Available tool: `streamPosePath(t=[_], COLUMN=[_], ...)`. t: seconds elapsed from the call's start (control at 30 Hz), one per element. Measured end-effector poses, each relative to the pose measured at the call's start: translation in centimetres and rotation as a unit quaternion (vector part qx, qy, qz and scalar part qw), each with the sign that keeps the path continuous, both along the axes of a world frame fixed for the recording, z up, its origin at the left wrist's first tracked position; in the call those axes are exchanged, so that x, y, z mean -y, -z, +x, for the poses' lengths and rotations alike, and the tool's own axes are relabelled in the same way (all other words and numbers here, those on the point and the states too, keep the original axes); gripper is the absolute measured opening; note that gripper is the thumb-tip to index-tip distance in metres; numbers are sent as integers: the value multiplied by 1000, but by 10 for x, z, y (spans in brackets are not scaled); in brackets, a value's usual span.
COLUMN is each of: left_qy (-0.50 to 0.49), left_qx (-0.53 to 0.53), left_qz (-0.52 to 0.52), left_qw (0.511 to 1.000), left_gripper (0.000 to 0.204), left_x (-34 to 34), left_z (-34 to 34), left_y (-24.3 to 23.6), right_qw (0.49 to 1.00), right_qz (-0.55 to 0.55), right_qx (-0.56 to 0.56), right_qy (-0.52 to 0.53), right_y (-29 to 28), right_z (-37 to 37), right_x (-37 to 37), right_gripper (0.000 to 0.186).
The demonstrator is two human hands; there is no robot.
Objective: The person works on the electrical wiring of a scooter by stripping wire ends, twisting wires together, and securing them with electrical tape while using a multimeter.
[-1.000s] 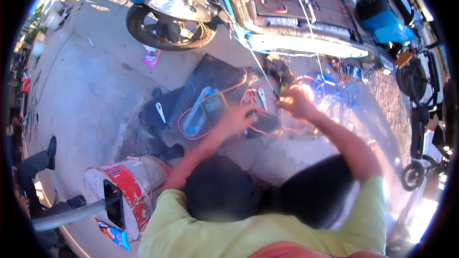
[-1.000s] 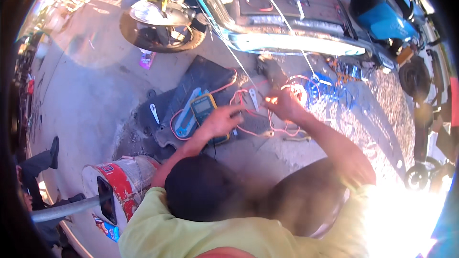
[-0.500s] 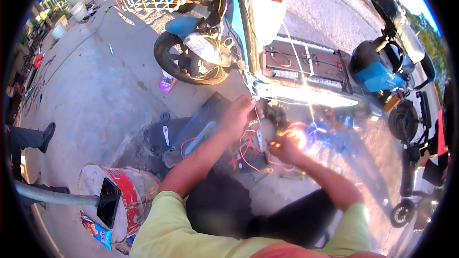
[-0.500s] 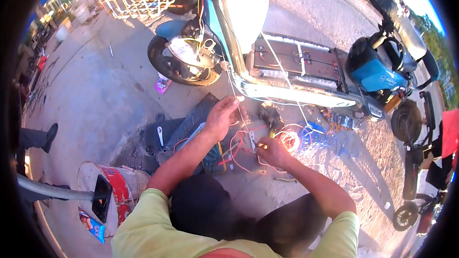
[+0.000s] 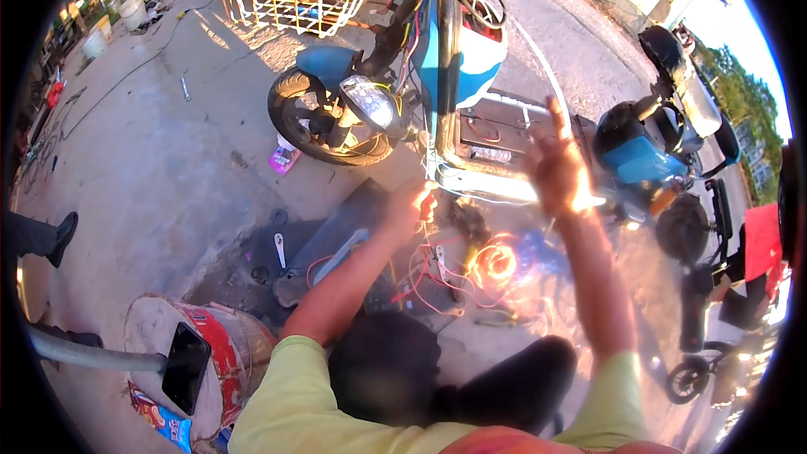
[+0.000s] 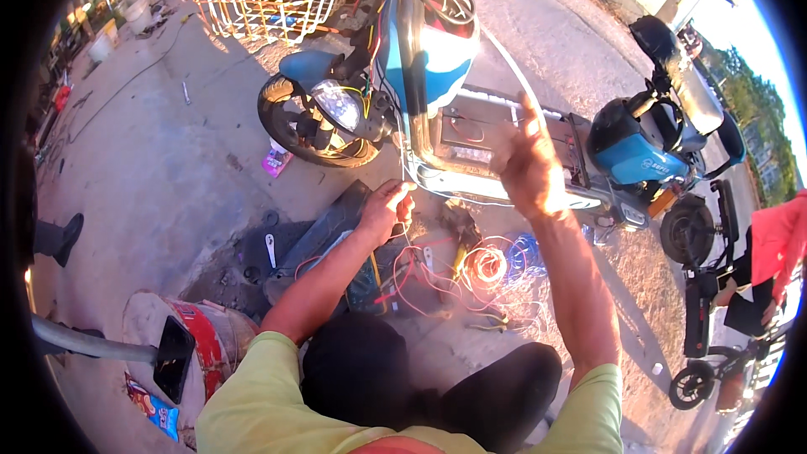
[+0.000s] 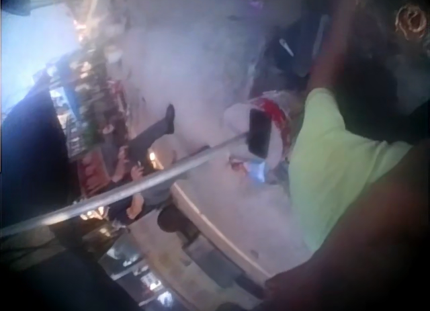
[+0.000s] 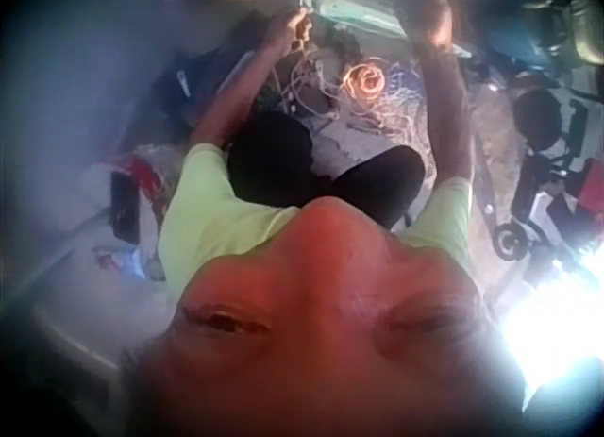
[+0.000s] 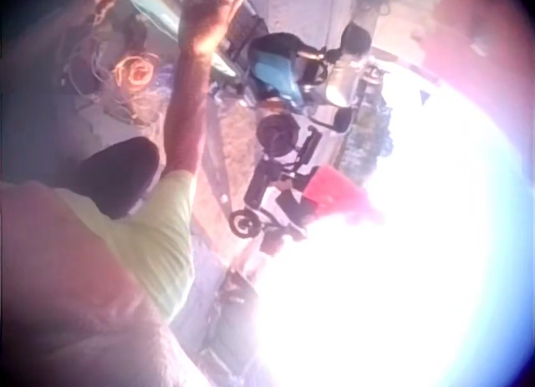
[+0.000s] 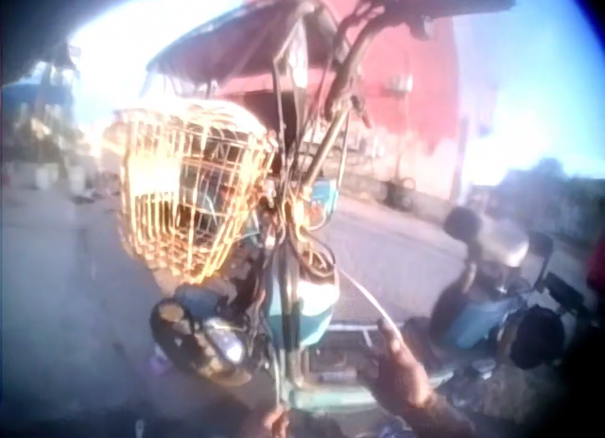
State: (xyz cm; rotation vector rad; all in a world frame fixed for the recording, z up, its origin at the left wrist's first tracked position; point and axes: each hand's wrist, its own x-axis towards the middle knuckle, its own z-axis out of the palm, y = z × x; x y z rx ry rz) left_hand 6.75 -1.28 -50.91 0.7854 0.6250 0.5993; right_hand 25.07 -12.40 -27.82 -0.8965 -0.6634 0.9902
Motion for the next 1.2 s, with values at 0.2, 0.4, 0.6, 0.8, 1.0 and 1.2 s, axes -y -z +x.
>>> streamPosePath(t=[0.2,0.4,0.6,0.8,1.0,1.2], left_qy=[-8,-35,-88,-89,-84,-59], left_qx=[85,123,145,158,143,191], left_qz=[11,17,37,18,69,-19], left_qw=[996,992,985,983,984,980], left_gripper=[21,20,19,17,18,13], left_x=[-14,-18,-37,-42,-30,-37], left_z=[17,19,24,38,31,35], left_y=[9,-11,-10,-1,20,31], right_qw=[990,964,906,870,893,852], right_qz=[107,121,66,87,155,222], right_qx=[59,231,418,483,408,442], right_qy=[-62,-53,-14,51,110,169], right_y=[-91,-158,-186,-224,-266,-267], right_z=[21,-10,-47,-54,-118,-134], right_x=[-44,-109,-151,-152,-126,-91], right_gripper=[57,47,40,40,37,38])
